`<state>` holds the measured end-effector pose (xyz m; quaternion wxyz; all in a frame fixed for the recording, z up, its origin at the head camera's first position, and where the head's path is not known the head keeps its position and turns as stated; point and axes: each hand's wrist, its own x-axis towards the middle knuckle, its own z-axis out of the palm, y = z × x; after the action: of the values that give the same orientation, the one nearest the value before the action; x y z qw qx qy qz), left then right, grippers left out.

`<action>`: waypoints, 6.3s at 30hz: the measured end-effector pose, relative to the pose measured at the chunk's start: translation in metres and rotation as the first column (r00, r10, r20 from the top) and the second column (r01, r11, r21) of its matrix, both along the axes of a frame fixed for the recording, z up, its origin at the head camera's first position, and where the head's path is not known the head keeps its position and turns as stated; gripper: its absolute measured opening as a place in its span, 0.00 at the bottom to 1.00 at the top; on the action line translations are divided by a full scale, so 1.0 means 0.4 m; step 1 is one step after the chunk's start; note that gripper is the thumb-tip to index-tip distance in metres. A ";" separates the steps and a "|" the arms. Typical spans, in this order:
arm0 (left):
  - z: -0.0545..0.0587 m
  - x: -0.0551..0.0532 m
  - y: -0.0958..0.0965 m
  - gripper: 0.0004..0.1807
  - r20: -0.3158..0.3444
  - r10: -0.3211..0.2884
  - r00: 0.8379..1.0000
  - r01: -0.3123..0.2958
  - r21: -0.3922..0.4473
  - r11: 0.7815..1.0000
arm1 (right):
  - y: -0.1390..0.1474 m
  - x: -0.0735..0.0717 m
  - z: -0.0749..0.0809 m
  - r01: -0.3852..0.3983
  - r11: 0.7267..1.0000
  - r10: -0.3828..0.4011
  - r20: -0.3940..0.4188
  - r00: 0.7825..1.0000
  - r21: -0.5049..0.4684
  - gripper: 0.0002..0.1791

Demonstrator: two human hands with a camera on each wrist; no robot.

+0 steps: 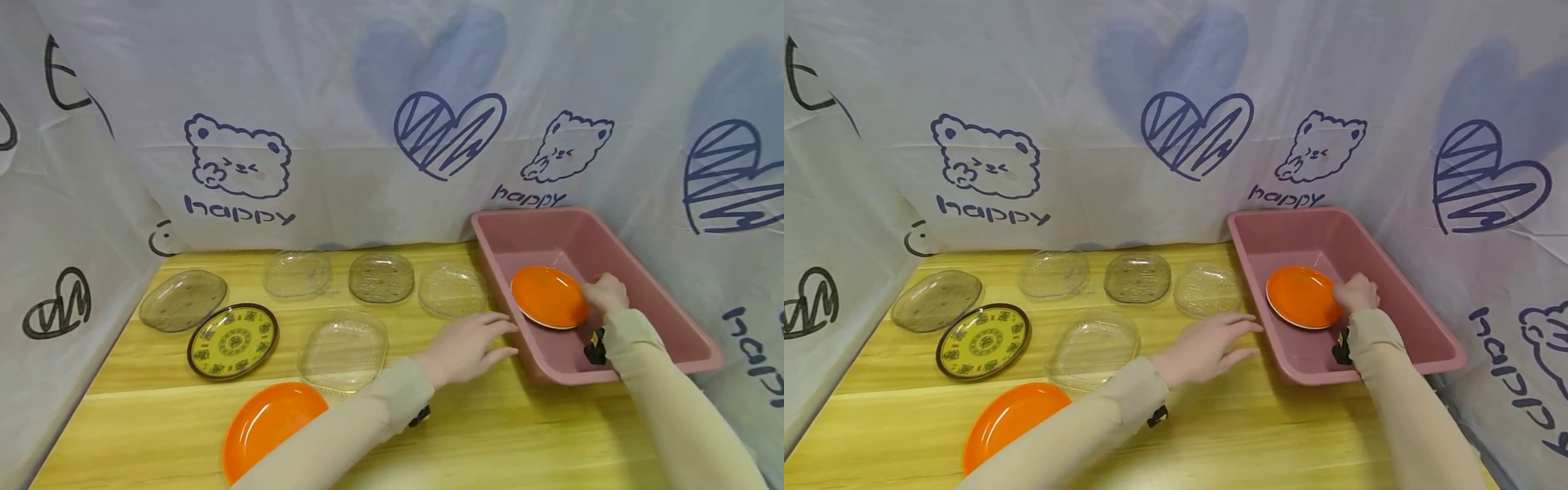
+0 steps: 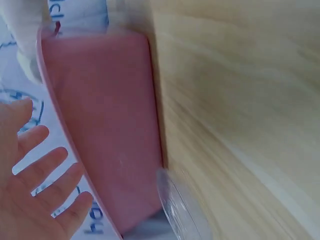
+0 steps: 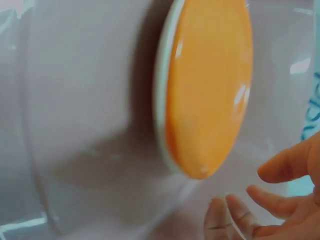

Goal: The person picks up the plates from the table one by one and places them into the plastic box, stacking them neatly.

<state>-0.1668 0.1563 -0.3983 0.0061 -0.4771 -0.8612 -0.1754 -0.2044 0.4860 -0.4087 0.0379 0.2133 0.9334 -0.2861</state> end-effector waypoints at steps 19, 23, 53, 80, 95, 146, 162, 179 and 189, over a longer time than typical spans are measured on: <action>0.069 -0.072 -0.272 0.18 0.183 0.183 0.966 -0.202 0.096 0.975 | -0.319 0.020 0.222 -0.236 0.956 0.148 -0.410 0.900 -0.172 0.24; 0.072 -0.075 -0.327 0.16 0.210 0.202 0.957 -0.222 0.077 0.972 | -0.387 0.044 0.246 -0.311 0.934 0.194 -0.482 0.855 -0.176 0.21; -0.006 -0.027 -0.704 0.22 0.338 0.385 0.859 -0.354 -0.151 0.923 | -0.812 0.144 0.057 -0.484 0.480 0.284 -0.392 0.875 -0.731 0.20; -0.071 -0.005 -0.756 0.15 0.472 0.339 0.814 -0.274 -0.203 0.940 | -0.899 0.163 -0.081 -0.236 0.307 0.345 -0.124 0.930 -0.922 0.24; -0.096 -0.034 -0.750 0.12 0.517 0.306 0.799 -0.246 -0.184 0.952 | -0.893 0.158 -0.096 -0.263 0.302 0.350 -0.150 0.925 -0.916 0.25; -0.077 -0.080 -0.755 0.20 0.744 0.263 0.614 -0.306 -0.083 0.948 | -0.833 0.111 -0.109 -0.229 0.222 0.205 -0.184 0.961 -0.948 0.27; -0.059 -0.112 -0.681 0.22 0.723 0.247 0.645 -0.333 -0.025 0.942 | -0.790 0.125 -0.108 -0.212 0.308 0.136 -0.178 0.975 -0.927 0.24; -0.037 -0.131 -0.584 0.24 0.849 0.145 0.508 -0.475 0.137 0.869 | -0.757 0.135 -0.105 -0.143 0.268 0.060 -0.132 0.989 -0.953 0.19; -0.034 -0.127 -0.538 0.26 0.852 0.142 0.504 -0.570 0.204 0.796 | -0.745 0.139 -0.103 -0.108 0.231 -0.036 -0.119 0.992 -0.967 0.17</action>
<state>-0.2177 -0.0591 -0.4117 -0.2320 -0.1337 -0.7811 -0.5641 -0.1489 0.1880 -0.4499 0.1143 0.1053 0.5603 -0.8136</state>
